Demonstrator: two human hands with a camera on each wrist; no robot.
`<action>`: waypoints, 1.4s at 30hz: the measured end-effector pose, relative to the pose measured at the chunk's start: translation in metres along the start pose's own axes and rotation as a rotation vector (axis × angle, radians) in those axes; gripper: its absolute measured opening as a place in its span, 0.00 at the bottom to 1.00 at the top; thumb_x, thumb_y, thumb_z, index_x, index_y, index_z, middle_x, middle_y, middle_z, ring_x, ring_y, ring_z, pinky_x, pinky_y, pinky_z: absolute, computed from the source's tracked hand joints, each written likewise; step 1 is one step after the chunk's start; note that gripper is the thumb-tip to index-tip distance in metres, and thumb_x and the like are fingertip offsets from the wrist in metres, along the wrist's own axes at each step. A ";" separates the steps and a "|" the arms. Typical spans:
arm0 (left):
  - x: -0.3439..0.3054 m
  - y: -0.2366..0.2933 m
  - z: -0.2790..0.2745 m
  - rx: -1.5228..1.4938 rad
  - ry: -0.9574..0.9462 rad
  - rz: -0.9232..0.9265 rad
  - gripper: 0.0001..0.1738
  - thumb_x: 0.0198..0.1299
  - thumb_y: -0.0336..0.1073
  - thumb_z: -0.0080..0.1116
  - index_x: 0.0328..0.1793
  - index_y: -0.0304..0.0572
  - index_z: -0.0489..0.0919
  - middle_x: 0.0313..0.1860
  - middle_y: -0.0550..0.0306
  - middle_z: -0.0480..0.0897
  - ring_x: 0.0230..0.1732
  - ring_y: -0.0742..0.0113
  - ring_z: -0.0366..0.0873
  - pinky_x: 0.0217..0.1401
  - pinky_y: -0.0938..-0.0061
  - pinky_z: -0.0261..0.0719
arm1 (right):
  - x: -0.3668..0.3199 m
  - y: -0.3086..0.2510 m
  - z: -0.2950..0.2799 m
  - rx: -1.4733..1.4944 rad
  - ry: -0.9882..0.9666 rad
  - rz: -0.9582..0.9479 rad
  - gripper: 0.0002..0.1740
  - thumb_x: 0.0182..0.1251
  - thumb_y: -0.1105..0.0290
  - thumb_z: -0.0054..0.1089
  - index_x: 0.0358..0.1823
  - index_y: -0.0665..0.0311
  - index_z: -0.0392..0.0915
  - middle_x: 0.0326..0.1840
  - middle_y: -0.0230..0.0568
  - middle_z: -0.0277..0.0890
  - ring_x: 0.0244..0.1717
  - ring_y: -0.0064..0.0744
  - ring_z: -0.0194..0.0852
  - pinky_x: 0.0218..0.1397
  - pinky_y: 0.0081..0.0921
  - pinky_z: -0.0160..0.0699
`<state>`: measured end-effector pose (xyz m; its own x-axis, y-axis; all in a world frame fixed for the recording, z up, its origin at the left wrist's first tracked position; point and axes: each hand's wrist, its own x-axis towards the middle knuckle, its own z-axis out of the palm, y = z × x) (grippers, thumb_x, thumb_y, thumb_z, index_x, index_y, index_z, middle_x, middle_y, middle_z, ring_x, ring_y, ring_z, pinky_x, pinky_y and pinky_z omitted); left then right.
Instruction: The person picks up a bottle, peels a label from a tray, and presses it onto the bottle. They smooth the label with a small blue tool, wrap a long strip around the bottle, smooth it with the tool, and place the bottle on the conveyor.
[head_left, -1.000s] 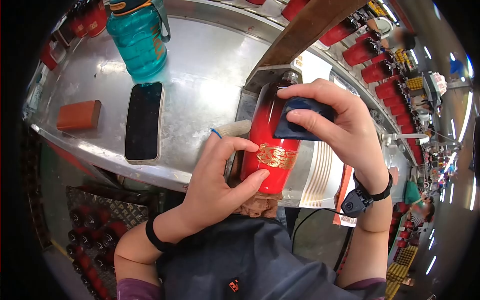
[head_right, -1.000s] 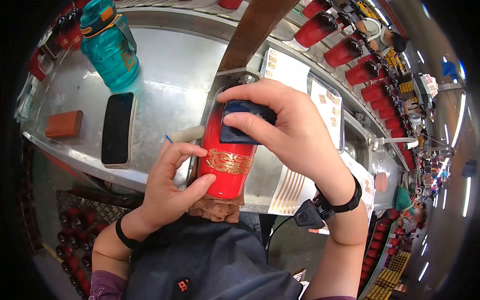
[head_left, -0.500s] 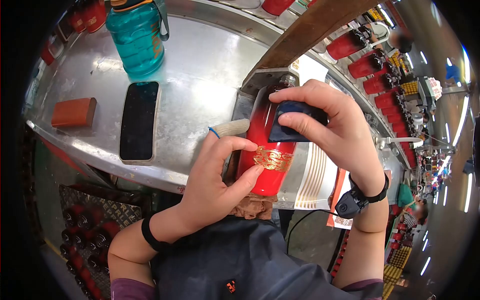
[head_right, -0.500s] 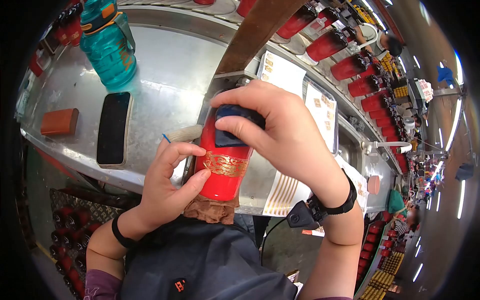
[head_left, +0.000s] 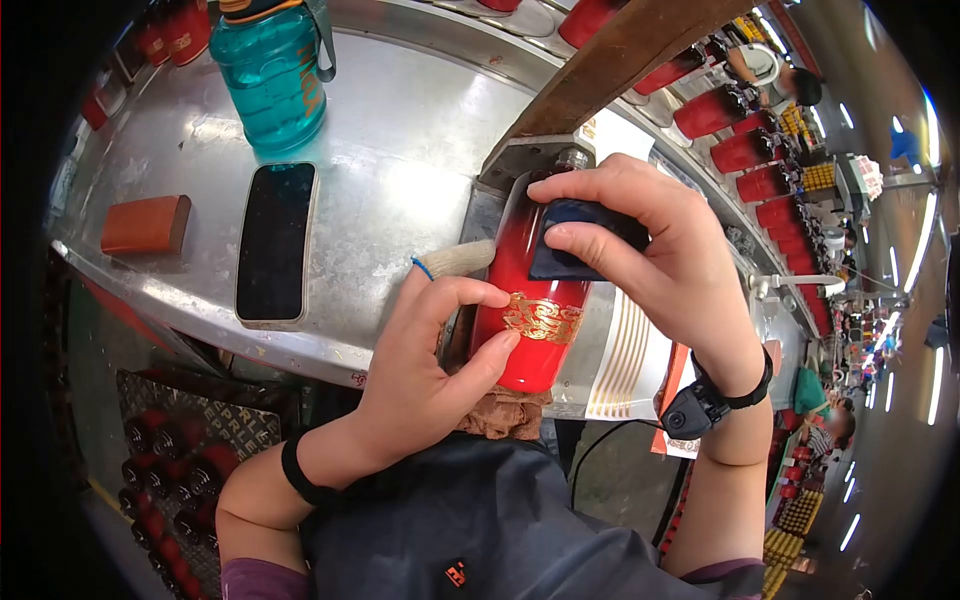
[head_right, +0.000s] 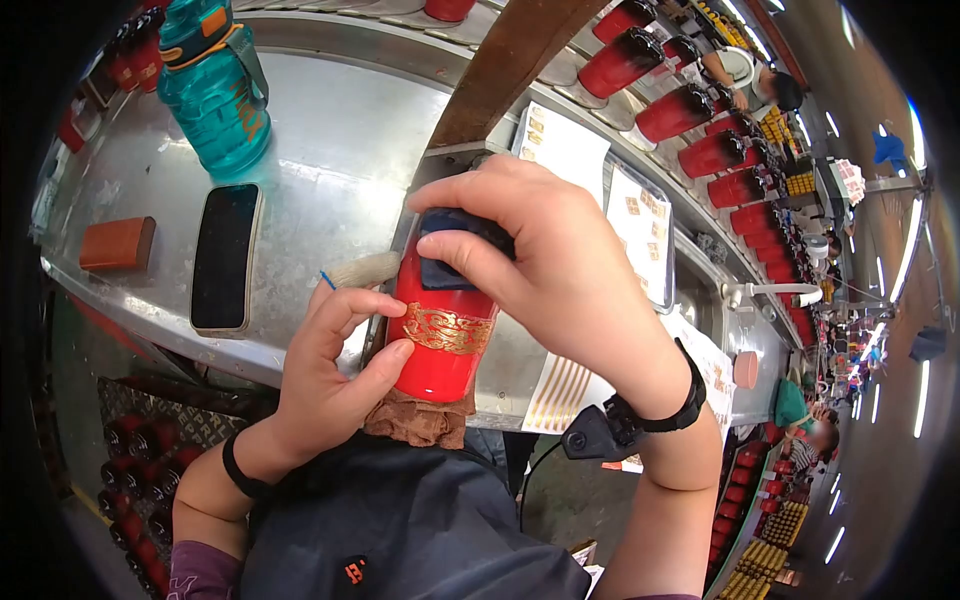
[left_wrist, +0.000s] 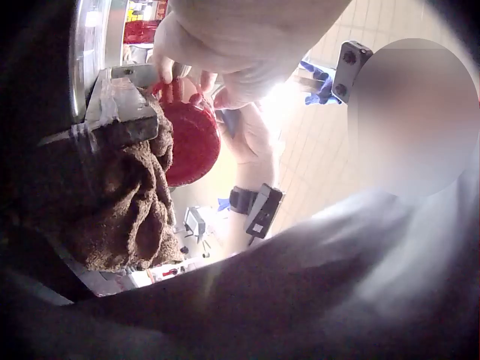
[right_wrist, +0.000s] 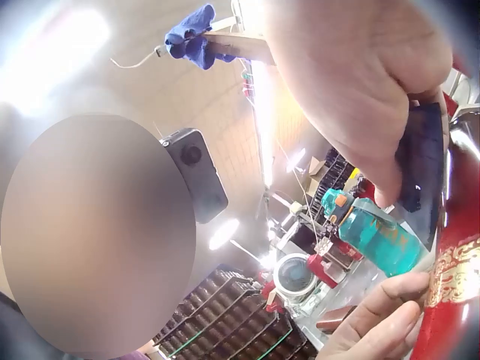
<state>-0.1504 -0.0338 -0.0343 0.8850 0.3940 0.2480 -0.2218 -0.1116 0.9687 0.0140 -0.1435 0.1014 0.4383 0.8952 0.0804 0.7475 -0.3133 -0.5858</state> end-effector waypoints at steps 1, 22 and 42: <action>0.000 0.000 0.000 0.000 0.000 0.001 0.18 0.56 0.31 0.69 0.53 0.44 0.78 0.48 0.50 0.76 0.51 0.54 0.73 0.55 0.67 0.71 | 0.000 0.001 0.002 -0.026 0.006 -0.029 0.12 0.61 0.72 0.68 0.46 0.64 0.83 0.34 0.46 0.77 0.38 0.47 0.77 0.42 0.36 0.77; 0.000 0.013 -0.013 -0.163 -0.176 -0.316 0.11 0.65 0.24 0.60 0.53 0.38 0.76 0.55 0.57 0.68 0.64 0.68 0.70 0.70 0.73 0.64 | 0.017 0.001 0.007 0.243 -0.068 0.121 0.15 0.63 0.70 0.70 0.50 0.66 0.82 0.40 0.41 0.84 0.41 0.28 0.83 0.47 0.27 0.81; 0.000 -0.003 -0.007 -0.079 -0.020 -0.077 0.12 0.57 0.32 0.68 0.45 0.44 0.78 0.40 0.54 0.72 0.47 0.57 0.71 0.53 0.69 0.68 | 0.044 0.013 0.018 0.201 -0.371 -0.159 0.12 0.64 0.66 0.65 0.45 0.65 0.83 0.35 0.44 0.84 0.39 0.40 0.83 0.46 0.32 0.80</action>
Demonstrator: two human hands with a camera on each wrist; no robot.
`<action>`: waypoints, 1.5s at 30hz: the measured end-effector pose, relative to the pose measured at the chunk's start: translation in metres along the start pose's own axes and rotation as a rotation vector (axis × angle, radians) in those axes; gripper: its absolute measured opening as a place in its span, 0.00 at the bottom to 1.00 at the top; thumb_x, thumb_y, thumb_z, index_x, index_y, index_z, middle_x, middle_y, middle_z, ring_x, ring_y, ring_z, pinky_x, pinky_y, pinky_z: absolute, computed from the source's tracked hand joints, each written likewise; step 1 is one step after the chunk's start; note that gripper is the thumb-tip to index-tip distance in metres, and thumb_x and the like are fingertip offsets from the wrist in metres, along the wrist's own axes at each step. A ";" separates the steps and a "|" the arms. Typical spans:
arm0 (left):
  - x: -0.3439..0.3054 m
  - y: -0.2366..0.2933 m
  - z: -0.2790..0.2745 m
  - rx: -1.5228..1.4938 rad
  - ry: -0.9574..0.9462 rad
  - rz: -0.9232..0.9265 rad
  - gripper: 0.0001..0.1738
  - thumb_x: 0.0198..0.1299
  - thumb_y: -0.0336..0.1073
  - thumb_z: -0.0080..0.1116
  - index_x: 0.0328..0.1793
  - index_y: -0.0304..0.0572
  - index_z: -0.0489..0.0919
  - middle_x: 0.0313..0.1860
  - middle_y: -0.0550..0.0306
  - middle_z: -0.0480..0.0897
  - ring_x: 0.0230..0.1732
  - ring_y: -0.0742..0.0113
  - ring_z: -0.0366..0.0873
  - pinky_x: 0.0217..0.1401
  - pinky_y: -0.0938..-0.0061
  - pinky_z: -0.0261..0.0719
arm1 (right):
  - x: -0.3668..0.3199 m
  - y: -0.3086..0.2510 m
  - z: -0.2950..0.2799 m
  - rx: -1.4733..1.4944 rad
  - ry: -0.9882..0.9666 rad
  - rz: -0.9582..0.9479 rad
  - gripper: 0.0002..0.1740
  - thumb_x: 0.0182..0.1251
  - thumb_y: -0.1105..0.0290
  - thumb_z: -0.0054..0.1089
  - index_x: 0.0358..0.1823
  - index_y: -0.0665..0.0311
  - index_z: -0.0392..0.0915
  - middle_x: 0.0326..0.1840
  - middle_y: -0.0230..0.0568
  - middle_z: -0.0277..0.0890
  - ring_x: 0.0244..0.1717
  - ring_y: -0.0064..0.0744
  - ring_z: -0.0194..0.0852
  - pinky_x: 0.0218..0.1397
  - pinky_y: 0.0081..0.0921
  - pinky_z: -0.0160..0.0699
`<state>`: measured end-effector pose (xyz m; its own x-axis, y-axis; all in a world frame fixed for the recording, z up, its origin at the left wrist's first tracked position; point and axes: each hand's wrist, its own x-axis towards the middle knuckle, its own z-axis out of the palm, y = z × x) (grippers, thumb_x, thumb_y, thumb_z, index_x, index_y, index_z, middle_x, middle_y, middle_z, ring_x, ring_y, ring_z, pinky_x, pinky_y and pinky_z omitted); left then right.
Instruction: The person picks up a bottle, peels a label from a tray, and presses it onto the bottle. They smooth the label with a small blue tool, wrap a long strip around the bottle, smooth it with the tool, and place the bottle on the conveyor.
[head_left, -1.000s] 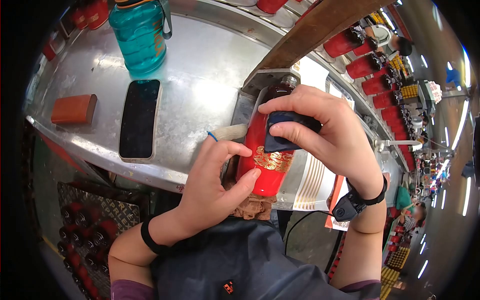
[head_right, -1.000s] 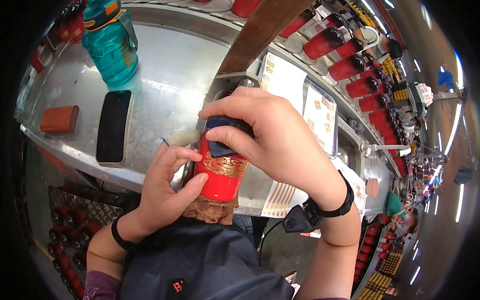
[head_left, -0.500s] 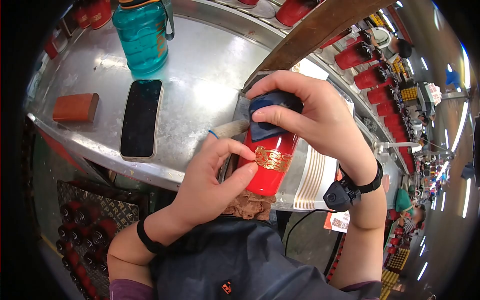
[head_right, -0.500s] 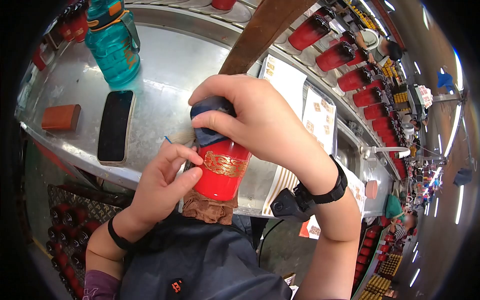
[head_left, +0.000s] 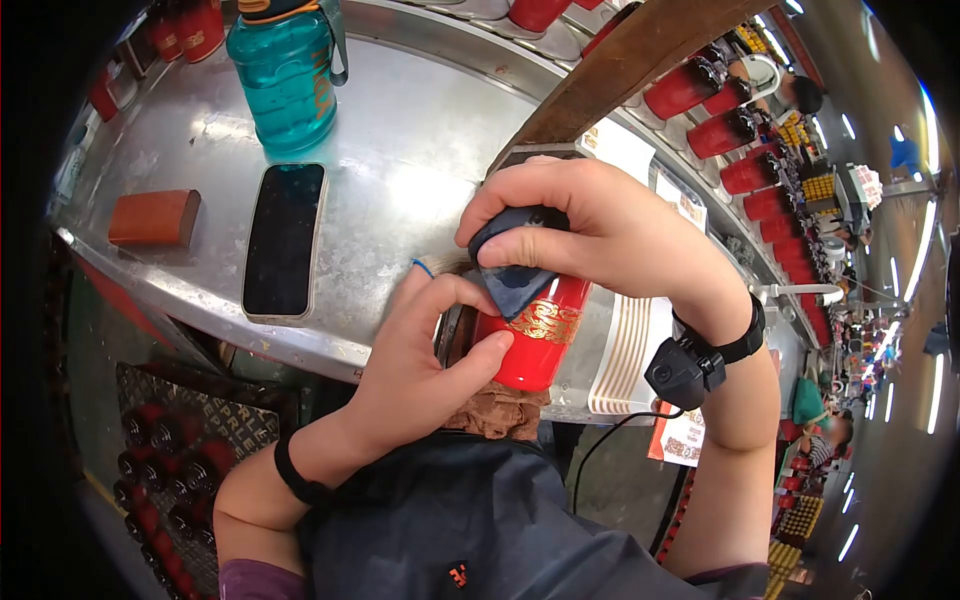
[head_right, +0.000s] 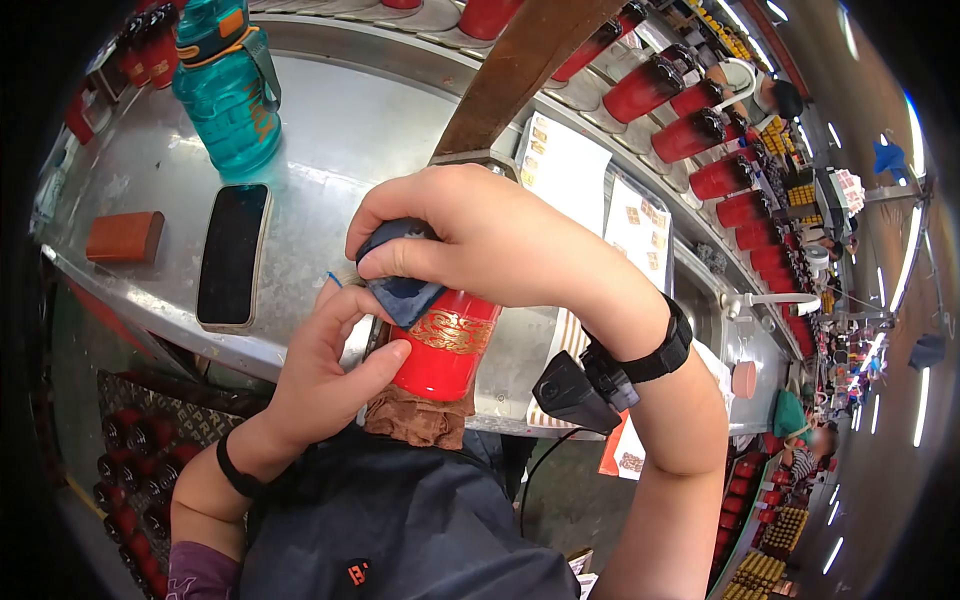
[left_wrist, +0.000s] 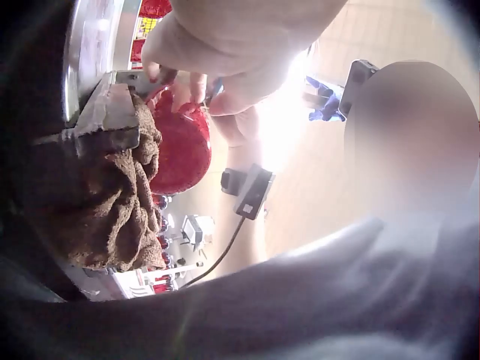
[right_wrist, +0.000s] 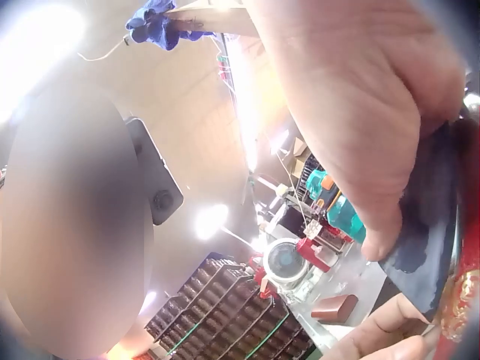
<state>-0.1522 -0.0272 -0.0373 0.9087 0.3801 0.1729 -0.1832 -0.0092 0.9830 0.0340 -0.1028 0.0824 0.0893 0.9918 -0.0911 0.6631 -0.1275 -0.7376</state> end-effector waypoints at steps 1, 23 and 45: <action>0.001 0.001 0.000 0.001 0.000 0.002 0.12 0.57 0.32 0.68 0.45 0.44 0.78 0.40 0.54 0.72 0.47 0.57 0.71 0.53 0.69 0.68 | -0.001 0.001 0.000 0.074 0.006 -0.002 0.12 0.66 0.66 0.65 0.46 0.65 0.83 0.34 0.42 0.84 0.38 0.35 0.84 0.45 0.29 0.80; 0.024 0.026 0.000 0.151 -0.076 0.028 0.04 0.59 0.26 0.63 0.40 0.41 0.80 0.53 0.51 0.73 0.64 0.61 0.69 0.78 0.63 0.56 | -0.052 -0.010 -0.007 0.131 0.126 0.346 0.12 0.70 0.62 0.66 0.41 0.66 0.82 0.26 0.30 0.75 0.30 0.17 0.68 0.34 0.21 0.70; 0.013 0.011 -0.004 0.207 -0.074 0.030 0.07 0.56 0.36 0.70 0.35 0.46 0.82 0.46 0.51 0.75 0.56 0.54 0.68 0.65 0.63 0.63 | -0.059 -0.015 0.016 -0.275 0.195 0.079 0.07 0.57 0.71 0.71 0.37 0.61 0.83 0.29 0.39 0.74 0.30 0.40 0.76 0.35 0.33 0.75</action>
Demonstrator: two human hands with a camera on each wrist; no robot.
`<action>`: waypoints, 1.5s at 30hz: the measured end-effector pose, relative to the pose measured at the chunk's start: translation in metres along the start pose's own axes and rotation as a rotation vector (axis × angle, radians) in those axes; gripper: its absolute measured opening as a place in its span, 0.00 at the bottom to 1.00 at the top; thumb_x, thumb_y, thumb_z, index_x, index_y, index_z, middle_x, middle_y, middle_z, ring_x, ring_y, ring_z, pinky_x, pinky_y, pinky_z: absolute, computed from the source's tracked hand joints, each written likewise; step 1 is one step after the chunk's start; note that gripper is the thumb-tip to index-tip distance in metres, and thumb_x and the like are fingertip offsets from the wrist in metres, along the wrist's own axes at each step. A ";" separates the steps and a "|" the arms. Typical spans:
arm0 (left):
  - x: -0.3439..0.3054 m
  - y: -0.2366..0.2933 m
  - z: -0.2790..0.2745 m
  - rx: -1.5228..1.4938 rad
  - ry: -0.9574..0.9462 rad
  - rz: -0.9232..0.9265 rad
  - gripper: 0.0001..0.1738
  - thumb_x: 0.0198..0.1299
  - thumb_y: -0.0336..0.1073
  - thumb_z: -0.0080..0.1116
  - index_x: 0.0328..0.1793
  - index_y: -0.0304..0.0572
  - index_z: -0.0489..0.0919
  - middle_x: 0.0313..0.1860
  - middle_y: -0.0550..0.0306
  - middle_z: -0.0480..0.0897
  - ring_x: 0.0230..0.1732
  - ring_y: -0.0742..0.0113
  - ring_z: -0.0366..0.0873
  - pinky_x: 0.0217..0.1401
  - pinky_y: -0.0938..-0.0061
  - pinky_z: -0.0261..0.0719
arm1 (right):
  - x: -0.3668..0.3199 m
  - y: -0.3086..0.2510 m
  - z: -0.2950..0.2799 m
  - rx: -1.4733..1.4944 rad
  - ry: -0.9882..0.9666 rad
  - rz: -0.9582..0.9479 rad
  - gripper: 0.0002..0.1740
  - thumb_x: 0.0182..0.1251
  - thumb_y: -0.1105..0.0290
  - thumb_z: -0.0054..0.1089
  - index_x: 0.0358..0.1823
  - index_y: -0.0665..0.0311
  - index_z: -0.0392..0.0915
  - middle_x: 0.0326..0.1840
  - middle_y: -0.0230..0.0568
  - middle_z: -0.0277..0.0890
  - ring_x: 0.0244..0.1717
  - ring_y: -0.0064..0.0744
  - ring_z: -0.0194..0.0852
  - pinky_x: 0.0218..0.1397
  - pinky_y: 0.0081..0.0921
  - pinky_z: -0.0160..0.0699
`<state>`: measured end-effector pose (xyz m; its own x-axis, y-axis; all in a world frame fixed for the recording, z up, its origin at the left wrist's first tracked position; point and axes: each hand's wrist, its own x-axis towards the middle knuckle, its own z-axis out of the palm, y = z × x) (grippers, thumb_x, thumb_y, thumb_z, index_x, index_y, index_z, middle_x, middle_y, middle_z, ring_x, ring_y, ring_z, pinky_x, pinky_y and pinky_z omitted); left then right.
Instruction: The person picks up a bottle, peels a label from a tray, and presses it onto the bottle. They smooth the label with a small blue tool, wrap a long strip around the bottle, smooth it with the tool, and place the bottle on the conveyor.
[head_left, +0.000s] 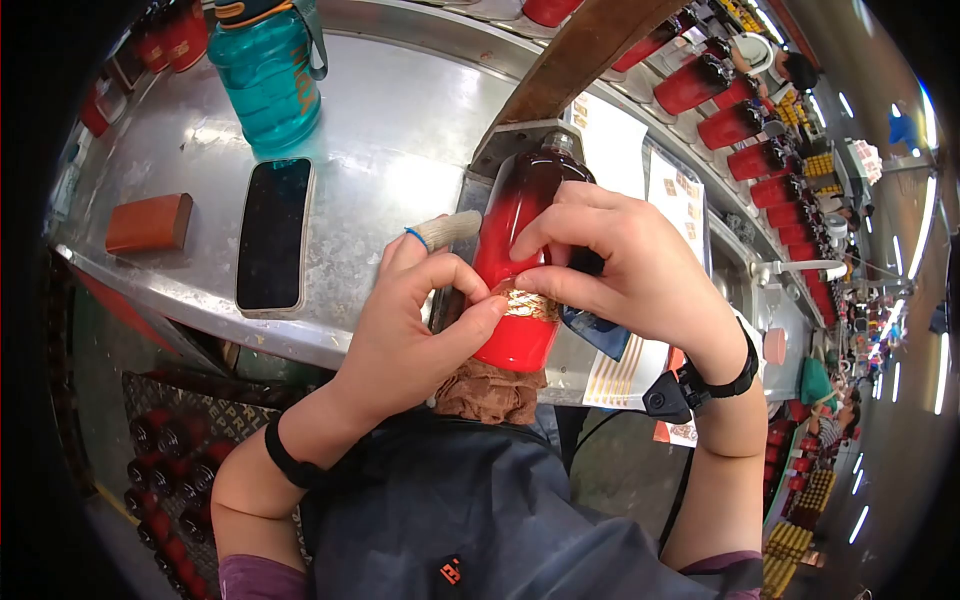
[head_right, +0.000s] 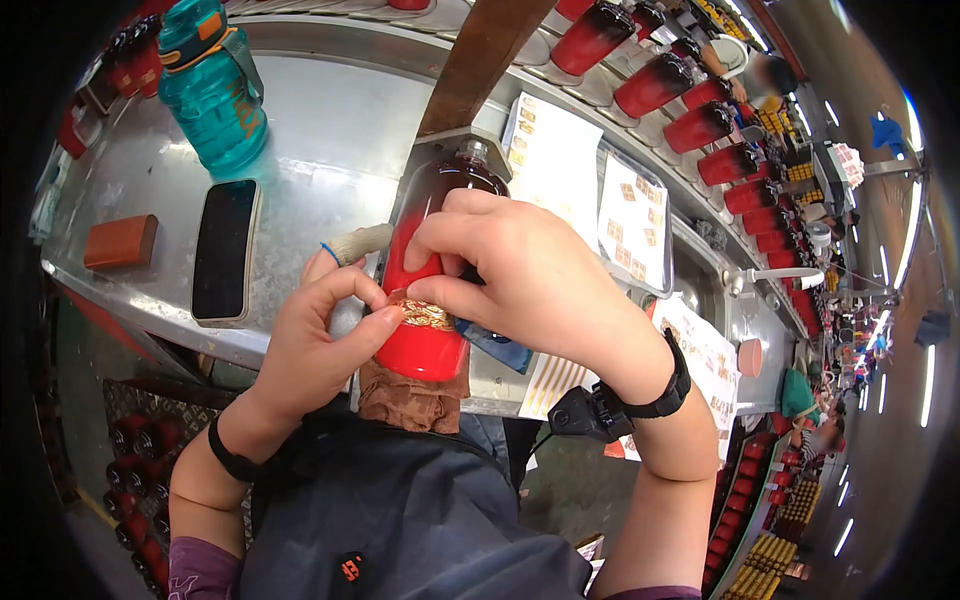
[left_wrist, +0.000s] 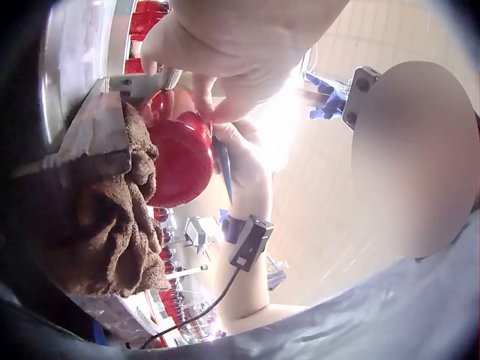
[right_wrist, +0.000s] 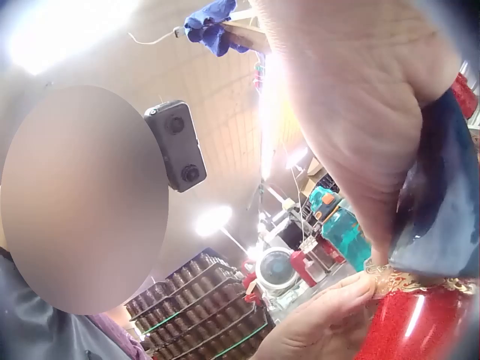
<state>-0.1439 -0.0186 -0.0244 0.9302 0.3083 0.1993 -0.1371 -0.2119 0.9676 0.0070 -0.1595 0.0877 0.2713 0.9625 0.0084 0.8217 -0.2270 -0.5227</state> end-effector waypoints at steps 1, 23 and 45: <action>0.000 0.000 0.000 0.000 -0.002 0.000 0.07 0.56 0.36 0.70 0.35 0.46 0.82 0.46 0.51 0.75 0.56 0.54 0.68 0.65 0.63 0.63 | -0.002 -0.001 -0.001 0.032 0.008 0.050 0.08 0.58 0.70 0.71 0.39 0.61 0.84 0.30 0.40 0.75 0.31 0.39 0.77 0.36 0.32 0.76; 0.015 -0.007 0.023 -0.734 -0.088 -0.272 0.40 0.72 0.32 0.57 0.82 0.29 0.49 0.75 0.43 0.63 0.76 0.58 0.63 0.77 0.66 0.63 | -0.067 0.003 0.064 0.811 0.478 0.612 0.32 0.71 0.73 0.64 0.72 0.69 0.60 0.27 0.25 0.69 0.31 0.13 0.67 0.41 0.14 0.67; 0.002 -0.021 0.016 -0.789 0.019 -0.373 0.15 0.68 0.28 0.62 0.57 0.36 0.71 0.53 0.57 0.74 0.58 0.72 0.73 0.65 0.76 0.71 | -0.067 0.009 0.076 0.985 0.498 0.620 0.45 0.67 0.75 0.67 0.80 0.66 0.50 0.28 0.25 0.69 0.32 0.13 0.68 0.43 0.15 0.67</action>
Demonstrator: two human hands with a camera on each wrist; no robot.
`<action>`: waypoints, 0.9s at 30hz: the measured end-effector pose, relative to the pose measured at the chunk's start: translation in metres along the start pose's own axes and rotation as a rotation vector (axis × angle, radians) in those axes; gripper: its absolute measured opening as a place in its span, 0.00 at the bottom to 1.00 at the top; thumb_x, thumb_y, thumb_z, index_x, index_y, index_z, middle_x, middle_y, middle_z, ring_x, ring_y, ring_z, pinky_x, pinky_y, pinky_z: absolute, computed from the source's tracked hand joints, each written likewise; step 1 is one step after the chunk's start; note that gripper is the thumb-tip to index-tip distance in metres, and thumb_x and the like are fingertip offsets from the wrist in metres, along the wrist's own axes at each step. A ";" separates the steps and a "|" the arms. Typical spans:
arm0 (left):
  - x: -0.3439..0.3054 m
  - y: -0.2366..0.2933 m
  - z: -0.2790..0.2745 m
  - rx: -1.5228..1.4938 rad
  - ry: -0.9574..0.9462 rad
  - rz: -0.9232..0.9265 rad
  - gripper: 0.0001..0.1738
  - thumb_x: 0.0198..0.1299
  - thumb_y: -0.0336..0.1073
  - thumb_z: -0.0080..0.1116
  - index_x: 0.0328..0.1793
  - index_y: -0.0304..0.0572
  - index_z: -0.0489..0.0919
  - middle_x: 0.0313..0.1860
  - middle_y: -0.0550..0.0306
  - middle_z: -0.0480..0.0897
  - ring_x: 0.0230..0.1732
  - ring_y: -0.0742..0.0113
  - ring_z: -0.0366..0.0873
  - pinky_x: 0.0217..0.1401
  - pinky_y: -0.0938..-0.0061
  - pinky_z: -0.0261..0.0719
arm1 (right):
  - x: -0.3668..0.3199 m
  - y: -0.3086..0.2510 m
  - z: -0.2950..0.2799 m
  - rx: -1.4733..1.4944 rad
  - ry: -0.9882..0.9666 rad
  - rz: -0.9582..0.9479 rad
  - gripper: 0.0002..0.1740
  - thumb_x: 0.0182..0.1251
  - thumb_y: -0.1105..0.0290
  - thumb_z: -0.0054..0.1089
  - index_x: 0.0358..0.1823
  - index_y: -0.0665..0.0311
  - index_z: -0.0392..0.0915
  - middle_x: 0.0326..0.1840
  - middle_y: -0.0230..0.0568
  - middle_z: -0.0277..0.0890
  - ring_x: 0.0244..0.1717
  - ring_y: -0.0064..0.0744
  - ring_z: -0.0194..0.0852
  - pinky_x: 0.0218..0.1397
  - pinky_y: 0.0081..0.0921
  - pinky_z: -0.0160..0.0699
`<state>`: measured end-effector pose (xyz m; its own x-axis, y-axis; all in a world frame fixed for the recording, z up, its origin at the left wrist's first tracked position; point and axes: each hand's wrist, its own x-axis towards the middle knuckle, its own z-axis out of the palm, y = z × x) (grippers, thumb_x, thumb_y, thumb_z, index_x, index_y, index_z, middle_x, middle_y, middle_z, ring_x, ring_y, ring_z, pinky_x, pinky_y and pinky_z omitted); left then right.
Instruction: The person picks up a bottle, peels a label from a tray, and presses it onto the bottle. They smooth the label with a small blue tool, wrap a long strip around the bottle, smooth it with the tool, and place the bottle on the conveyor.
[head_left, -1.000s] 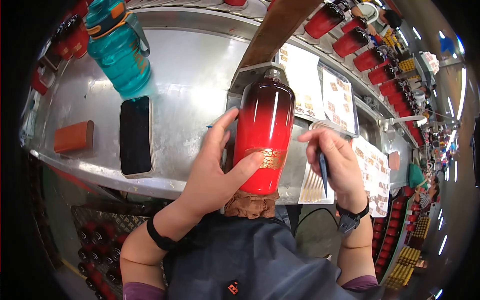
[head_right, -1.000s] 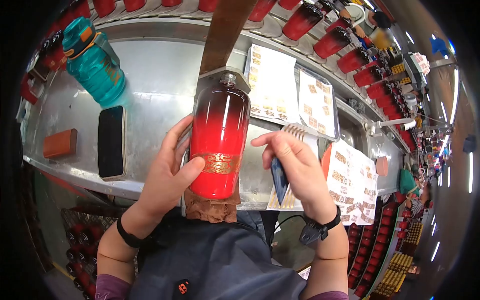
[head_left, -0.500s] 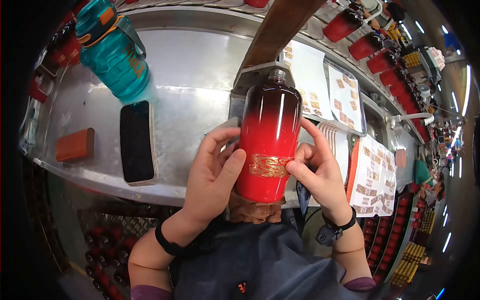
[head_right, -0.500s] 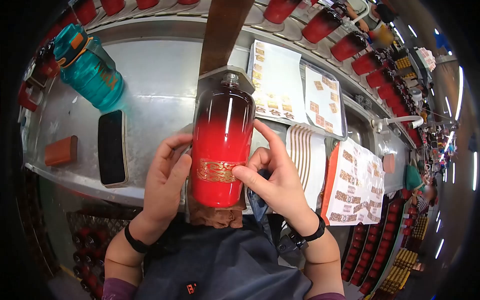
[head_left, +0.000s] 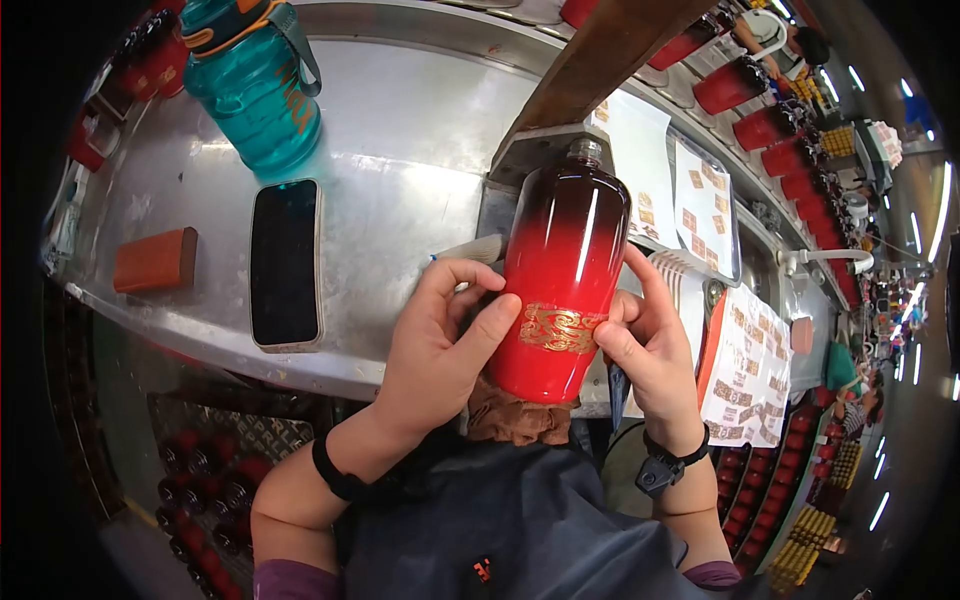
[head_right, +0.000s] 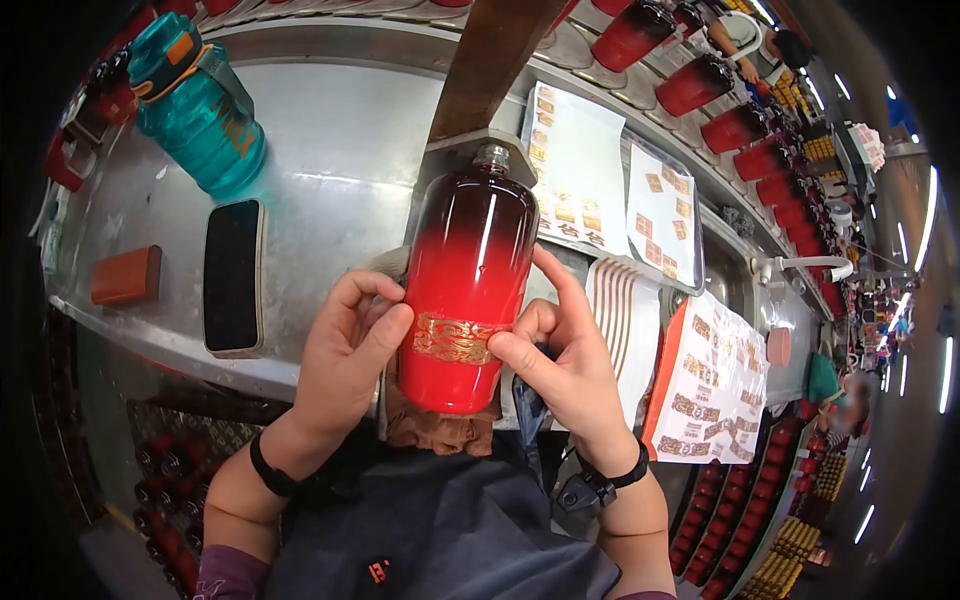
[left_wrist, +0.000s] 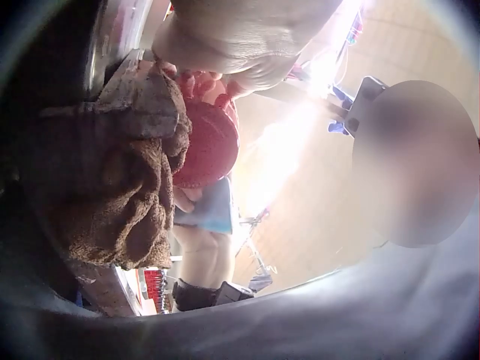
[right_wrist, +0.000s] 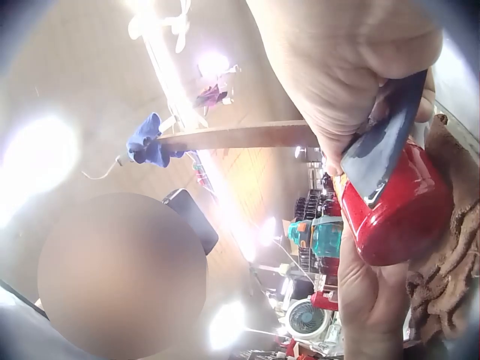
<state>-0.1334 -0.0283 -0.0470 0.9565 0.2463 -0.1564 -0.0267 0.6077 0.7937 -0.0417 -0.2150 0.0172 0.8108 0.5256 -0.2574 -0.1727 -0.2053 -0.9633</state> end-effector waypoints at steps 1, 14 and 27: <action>-0.001 0.001 0.000 -0.004 0.005 -0.022 0.15 0.68 0.28 0.62 0.57 0.36 0.71 0.54 0.57 0.74 0.58 0.72 0.73 0.65 0.76 0.72 | 0.000 0.001 0.000 0.002 0.004 -0.002 0.45 0.67 0.75 0.67 0.80 0.66 0.50 0.28 0.25 0.69 0.32 0.13 0.67 0.44 0.14 0.67; 0.001 -0.007 0.000 0.095 -0.005 0.088 0.23 0.65 0.33 0.67 0.60 0.36 0.69 0.59 0.53 0.72 0.66 0.68 0.68 0.77 0.66 0.60 | -0.002 0.000 0.002 0.036 -0.006 0.021 0.47 0.67 0.75 0.67 0.81 0.65 0.48 0.29 0.24 0.69 0.34 0.13 0.67 0.52 0.17 0.66; 0.002 -0.017 -0.007 0.382 -0.014 0.077 0.37 0.68 0.46 0.62 0.75 0.32 0.65 0.68 0.38 0.71 0.72 0.53 0.65 0.76 0.61 0.61 | -0.001 0.004 0.004 0.059 -0.005 0.012 0.47 0.66 0.75 0.68 0.82 0.66 0.48 0.31 0.23 0.69 0.35 0.13 0.68 0.55 0.18 0.67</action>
<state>-0.1327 -0.0329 -0.0645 0.9598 0.2683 -0.0823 0.0095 0.2620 0.9650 -0.0454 -0.2132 0.0136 0.8057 0.5275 -0.2693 -0.2152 -0.1629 -0.9629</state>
